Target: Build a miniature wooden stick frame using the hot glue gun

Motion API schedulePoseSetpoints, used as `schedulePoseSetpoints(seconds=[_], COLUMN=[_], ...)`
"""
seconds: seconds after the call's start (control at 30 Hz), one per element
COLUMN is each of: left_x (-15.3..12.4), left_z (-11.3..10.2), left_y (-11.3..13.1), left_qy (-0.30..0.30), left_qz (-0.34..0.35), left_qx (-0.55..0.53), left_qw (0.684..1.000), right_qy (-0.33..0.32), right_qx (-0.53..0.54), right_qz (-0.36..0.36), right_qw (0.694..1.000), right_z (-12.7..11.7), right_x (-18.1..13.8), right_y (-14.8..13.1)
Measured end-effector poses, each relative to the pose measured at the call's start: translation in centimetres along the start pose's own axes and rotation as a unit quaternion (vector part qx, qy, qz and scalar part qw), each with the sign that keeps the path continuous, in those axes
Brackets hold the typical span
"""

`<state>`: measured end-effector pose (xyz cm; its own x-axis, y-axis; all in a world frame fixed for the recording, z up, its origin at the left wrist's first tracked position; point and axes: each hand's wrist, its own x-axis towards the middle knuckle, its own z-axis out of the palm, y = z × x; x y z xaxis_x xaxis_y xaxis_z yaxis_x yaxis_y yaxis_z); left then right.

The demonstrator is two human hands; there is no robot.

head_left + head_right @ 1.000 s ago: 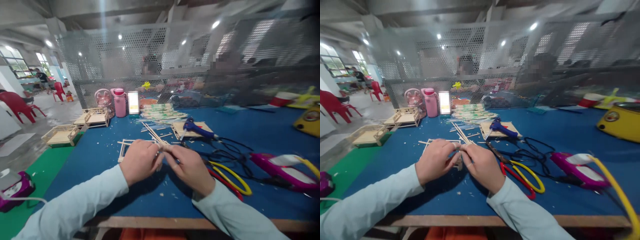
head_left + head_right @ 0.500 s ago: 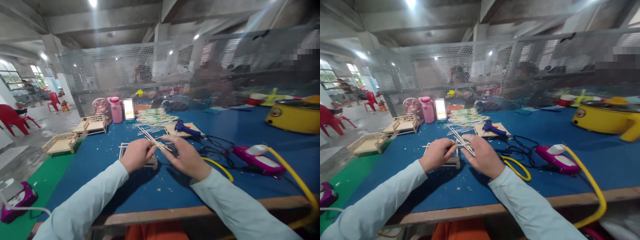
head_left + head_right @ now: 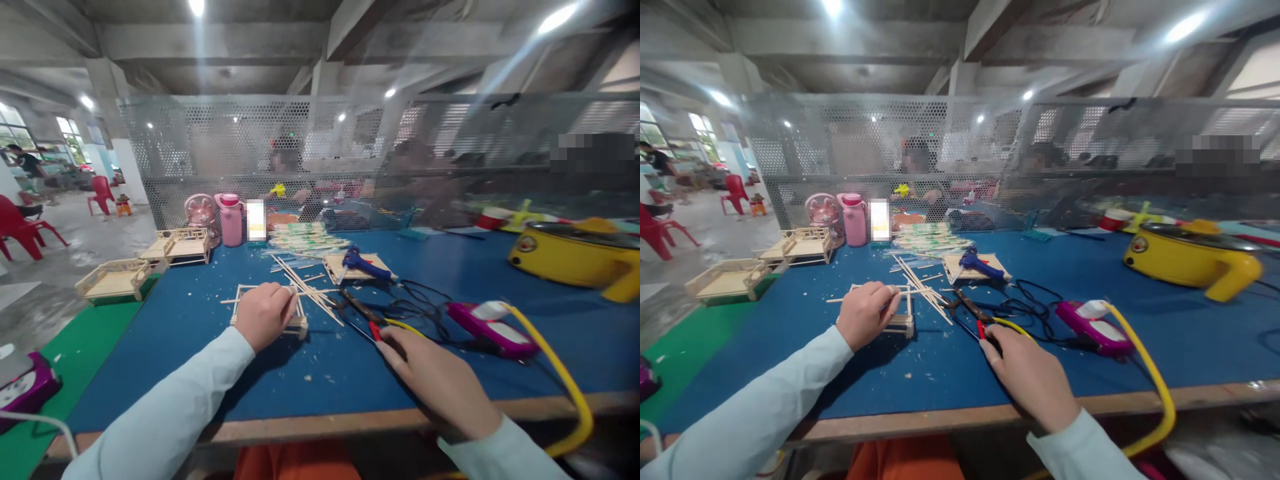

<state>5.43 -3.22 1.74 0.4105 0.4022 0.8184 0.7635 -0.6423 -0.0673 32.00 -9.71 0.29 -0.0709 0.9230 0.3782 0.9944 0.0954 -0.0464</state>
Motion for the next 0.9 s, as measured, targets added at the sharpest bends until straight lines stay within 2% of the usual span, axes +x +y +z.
schedulePoseSetpoints(seconds=[0.1, 0.17, 0.23, 0.3, 0.37, 0.5, 0.6, 0.7, 0.8, 0.9], left_x=[-0.1, -0.1, -0.1, -0.2, -0.2, -0.1, -0.1, -0.1, 0.1, 0.1], left_z=[-0.1, -0.1, -0.1, -0.1, -0.1, -0.2, -0.3, -0.3, -0.4, -0.4], left_y=[-0.1, -0.2, -0.3, -0.5, -0.8, -1.1, -1.0, -0.8, -0.7, -0.6], left_qy=[-0.01, -0.013, -0.01, -0.005, -0.002, -0.002, 0.0, 0.009, 0.017, 0.034], left_qz=[-0.003, -0.006, -0.01, -0.016, -0.023, -0.034, -0.03, -0.025, -0.026, -0.024], left_qx=[-0.005, 0.001, 0.005, 0.005, -0.002, -0.013, -0.007, -0.01, -0.016, -0.014], left_qw=[1.0, 1.0, 1.0, 1.0, 1.0, 0.999, 1.0, 1.0, 0.999, 0.999], right_qy=[0.067, 0.072, 0.022, -0.042, -0.08, -0.091, -0.102, -0.079, -0.005, 0.057], right_qx=[-0.021, -0.048, -0.096, -0.145, -0.174, -0.187, -0.181, -0.128, -0.007, 0.123], right_qz=[-0.06, -0.107, -0.116, -0.097, -0.074, -0.056, -0.063, -0.042, -0.006, 0.011], right_qw=[0.996, 0.99, 0.988, 0.984, 0.979, 0.977, 0.976, 0.988, 1.0, 0.991], right_z=[0.3, 0.3, 0.2, 0.2, 0.3, 0.5, 0.2, -0.7, -1.8, -2.9], right_x=[-0.1, 0.9, 2.3, 3.7, 4.5, 4.9, 5.1, 5.7, 6.6, 7.2], right_y=[-1.1, -2.0, -3.0, -3.9, -4.6, -5.2, -4.6, -2.9, -0.8, 0.3])
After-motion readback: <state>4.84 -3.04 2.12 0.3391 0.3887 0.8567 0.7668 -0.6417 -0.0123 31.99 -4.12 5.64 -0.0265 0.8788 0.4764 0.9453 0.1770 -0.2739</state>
